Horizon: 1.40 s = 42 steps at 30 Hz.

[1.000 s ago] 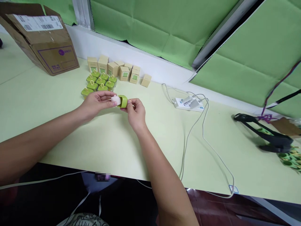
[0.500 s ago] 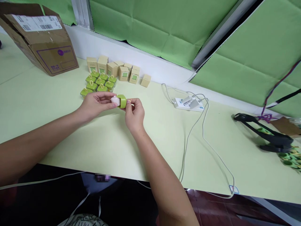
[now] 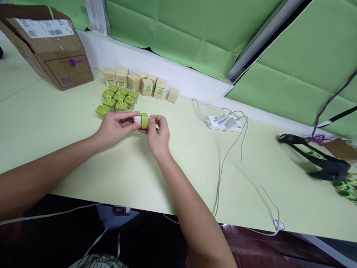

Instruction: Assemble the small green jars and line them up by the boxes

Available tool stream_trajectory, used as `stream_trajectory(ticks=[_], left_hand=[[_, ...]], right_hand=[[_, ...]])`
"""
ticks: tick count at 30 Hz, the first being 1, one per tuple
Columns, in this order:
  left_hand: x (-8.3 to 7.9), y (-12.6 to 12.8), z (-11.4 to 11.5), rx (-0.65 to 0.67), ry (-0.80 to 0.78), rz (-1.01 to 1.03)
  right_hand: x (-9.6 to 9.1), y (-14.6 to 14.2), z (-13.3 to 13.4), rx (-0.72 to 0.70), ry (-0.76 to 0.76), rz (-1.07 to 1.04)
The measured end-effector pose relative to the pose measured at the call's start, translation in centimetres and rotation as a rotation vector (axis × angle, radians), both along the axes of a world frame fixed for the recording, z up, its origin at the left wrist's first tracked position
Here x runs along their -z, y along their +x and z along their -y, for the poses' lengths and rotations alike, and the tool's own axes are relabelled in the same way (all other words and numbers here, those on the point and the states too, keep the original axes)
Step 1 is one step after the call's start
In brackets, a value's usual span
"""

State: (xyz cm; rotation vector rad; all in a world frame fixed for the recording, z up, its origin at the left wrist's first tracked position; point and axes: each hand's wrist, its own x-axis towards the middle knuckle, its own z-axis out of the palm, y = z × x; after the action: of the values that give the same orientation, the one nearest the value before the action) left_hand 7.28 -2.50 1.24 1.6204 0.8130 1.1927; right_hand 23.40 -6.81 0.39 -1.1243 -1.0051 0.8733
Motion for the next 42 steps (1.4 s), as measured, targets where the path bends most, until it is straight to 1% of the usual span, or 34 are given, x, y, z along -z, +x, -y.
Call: stream_trajectory(ticks=[4,7,12,16,22,28,33,38,42], left_hand=[[-0.1,0.0,0.0,0.034,-0.004,0.008],[-0.2,0.1,0.1,0.023,0.009,0.016],[-0.7,0.2,0.6,0.01,-0.024,0.082],[-0.9,0.2,0.8,0.001,-0.033,0.065],[-0.6,0.1,0.8,-0.043,0.065,0.05],[-0.1,0.1,0.3,-0.035,0.153,0.019],[0.2,0.1,0.2,-0.033,0.197,-0.011],[0.4,0.5,0.5,-0.025,0.181,0.006],[0.8,0.7,0.2,-0.009,0.075,0.037]], right_hand=[[-0.6,0.2,0.1,-0.168,-0.046,-0.056],[-0.8,0.3,0.2,-0.221,-0.06,-0.082],[-0.7,0.3,0.2,-0.195,-0.048,-0.118],[-0.7,0.1,0.4,-0.181,-0.033,-0.09],[-0.6,-0.3,0.7,-0.133,-0.011,-0.064],[-0.1,-0.1,0.5,-0.136,0.004,-0.02],[0.0,-0.2,0.3,-0.109,-0.003,-0.052],[-0.1,-0.1,0.3,-0.111,-0.006,-0.08],[-0.1,0.3,-0.1,-0.155,-0.046,-0.129]])
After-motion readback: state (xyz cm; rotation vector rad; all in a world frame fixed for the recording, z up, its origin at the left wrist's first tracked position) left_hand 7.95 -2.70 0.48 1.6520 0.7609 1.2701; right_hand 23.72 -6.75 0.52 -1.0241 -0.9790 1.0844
